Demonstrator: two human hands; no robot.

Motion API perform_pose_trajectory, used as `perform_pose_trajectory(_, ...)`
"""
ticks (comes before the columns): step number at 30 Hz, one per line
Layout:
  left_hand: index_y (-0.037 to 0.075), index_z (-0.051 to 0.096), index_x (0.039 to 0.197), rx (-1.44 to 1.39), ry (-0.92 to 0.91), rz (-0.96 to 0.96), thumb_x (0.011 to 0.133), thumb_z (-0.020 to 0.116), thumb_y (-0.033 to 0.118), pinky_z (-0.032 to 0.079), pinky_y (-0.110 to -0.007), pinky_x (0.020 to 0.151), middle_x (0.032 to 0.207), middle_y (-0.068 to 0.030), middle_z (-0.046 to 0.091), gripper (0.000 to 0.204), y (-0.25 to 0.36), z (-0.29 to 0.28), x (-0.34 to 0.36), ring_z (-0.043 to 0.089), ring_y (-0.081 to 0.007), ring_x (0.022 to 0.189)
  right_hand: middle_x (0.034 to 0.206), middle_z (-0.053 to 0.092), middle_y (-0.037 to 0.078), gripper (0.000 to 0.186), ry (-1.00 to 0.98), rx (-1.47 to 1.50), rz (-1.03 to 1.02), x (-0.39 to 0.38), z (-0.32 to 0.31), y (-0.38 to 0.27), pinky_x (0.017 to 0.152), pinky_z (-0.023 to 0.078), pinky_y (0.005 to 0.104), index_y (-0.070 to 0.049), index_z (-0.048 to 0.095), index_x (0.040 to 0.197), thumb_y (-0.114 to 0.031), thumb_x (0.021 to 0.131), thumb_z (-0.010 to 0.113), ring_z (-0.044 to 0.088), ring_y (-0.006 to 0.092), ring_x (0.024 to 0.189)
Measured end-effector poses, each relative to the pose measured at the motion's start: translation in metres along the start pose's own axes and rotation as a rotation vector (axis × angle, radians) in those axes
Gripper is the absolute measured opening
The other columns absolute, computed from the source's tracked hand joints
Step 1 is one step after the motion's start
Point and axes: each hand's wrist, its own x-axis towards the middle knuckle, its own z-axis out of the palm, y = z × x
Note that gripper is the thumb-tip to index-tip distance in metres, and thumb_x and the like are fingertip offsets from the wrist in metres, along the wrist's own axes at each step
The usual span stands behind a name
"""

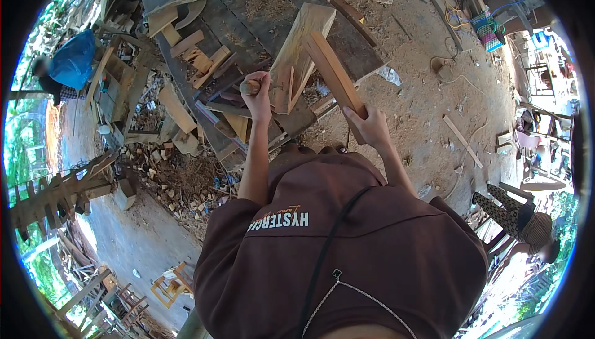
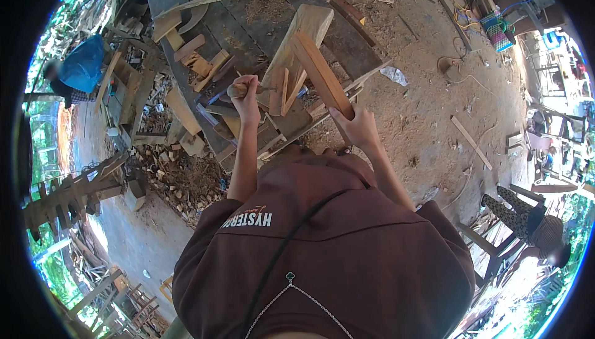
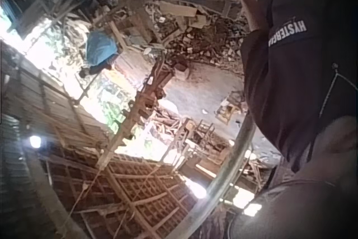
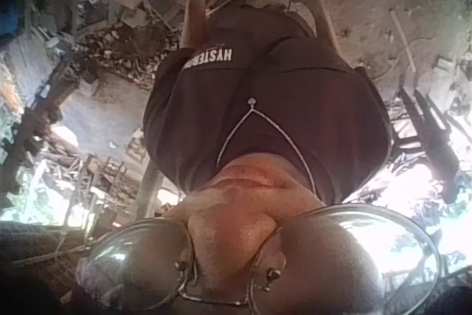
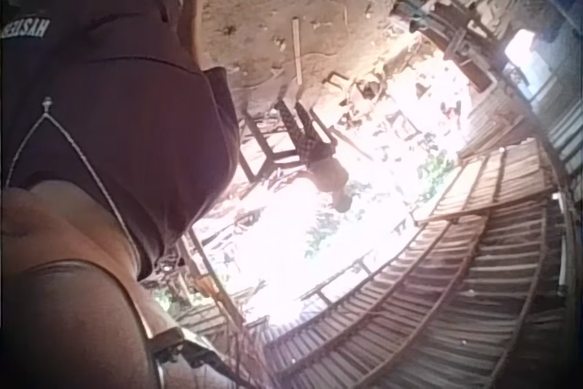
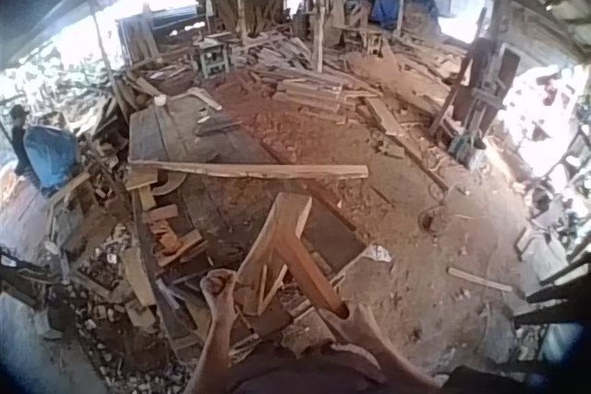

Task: The recorder uses a hand chisel to shape or clean a piece of wood in a workshop.

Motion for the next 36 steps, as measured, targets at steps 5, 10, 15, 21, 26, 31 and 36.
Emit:
perform_pose_trajectory(5, 0.005, 0.062, 0.087, 0.057, 0.023, 0.015, 0.085, 0.066, 0.002, 0.042, -0.022, 0.067, 0.080, 0.0020, 0.057, 0.005, 0.003, 0.004, 0.001, 0.051, -0.0070, 0.073, 0.074, 0.065, 0.025, 0.062, 0.004, 0.012, 0.015, 0.001, -0.002, 0.001, 0.067, 0.052, 0.0390, 0.011, 0.064, 0.090, -0.050, 0.079, 0.067, 0.068, 0.0341, 0.073)
perform_pose_trajectory(10, 0.005, 0.062, 0.087, 0.095, -0.009, 0.004, 0.085, 0.066, 0.002, 0.041, -0.021, 0.067, 0.079, 0.0022, 0.056, 0.005, 0.006, 0.005, 0.003, 0.050, -0.0062, 0.072, 0.074, 0.065, 0.026, 0.062, 0.020, -0.017, 0.008, 0.002, -0.001, 0.001, 0.066, 0.052, 0.0398, 0.011, 0.064, 0.089, -0.050, 0.079, 0.067, 0.068, 0.0341, 0.073)
perform_pose_trajectory(15, 0.005, 0.063, 0.087, 0.087, -0.014, 0.001, 0.085, 0.066, 0.002, 0.041, -0.022, 0.066, 0.080, 0.0020, 0.057, 0.005, 0.004, 0.006, 0.004, 0.051, -0.0063, 0.072, 0.073, 0.065, 0.026, 0.062, 0.019, -0.012, 0.011, 0.002, -0.001, -0.002, 0.065, 0.052, 0.0402, 0.011, 0.064, 0.090, -0.050, 0.079, 0.067, 0.068, 0.0339, 0.073)
perform_pose_trajectory(21, 0.004, 0.063, 0.087, 0.078, -0.017, 0.013, 0.085, 0.066, 0.001, 0.042, -0.022, 0.065, 0.079, 0.0014, 0.058, 0.006, 0.001, 0.005, 0.002, 0.052, -0.0065, 0.071, 0.074, 0.065, 0.025, 0.061, -0.002, 0.010, 0.006, 0.003, -0.002, -0.007, 0.065, 0.052, 0.0397, 0.011, 0.065, 0.089, -0.050, 0.079, 0.067, 0.068, 0.0328, 0.072)
perform_pose_trajectory(26, 0.006, 0.062, 0.087, 0.087, -0.021, -0.003, 0.084, 0.068, 0.002, 0.043, -0.023, 0.068, 0.082, 0.0000, 0.059, 0.008, 0.000, 0.004, 0.003, 0.055, -0.0086, 0.074, 0.073, 0.066, 0.024, 0.061, -0.014, 0.030, -0.005, 0.004, -0.004, -0.007, 0.065, 0.051, 0.0395, 0.011, 0.065, 0.090, -0.049, 0.079, 0.067, 0.068, 0.0320, 0.071)
perform_pose_trajectory(31, 0.006, 0.062, 0.087, 0.074, -0.021, 0.025, 0.084, 0.068, 0.003, 0.044, -0.024, 0.066, 0.082, -0.0013, 0.060, 0.007, -0.002, 0.006, 0.001, 0.056, -0.0093, 0.073, 0.073, 0.066, 0.023, 0.059, -0.008, 0.013, -0.037, 0.001, -0.010, -0.001, 0.066, 0.051, 0.0389, 0.011, 0.064, 0.090, -0.048, 0.080, 0.066, 0.068, 0.0313, 0.071)
perform_pose_trajectory(36, 0.005, 0.062, 0.088, 0.092, 0.018, 0.023, 0.084, 0.068, 0.003, 0.043, -0.024, 0.067, 0.083, -0.0013, 0.061, 0.007, 0.001, 0.012, -0.002, 0.055, -0.0094, 0.073, 0.074, 0.066, 0.023, 0.059, -0.042, 0.015, -0.034, -0.003, -0.023, 0.013, 0.066, 0.051, 0.0389, 0.010, 0.065, 0.091, -0.048, 0.079, 0.067, 0.068, 0.0312, 0.072)
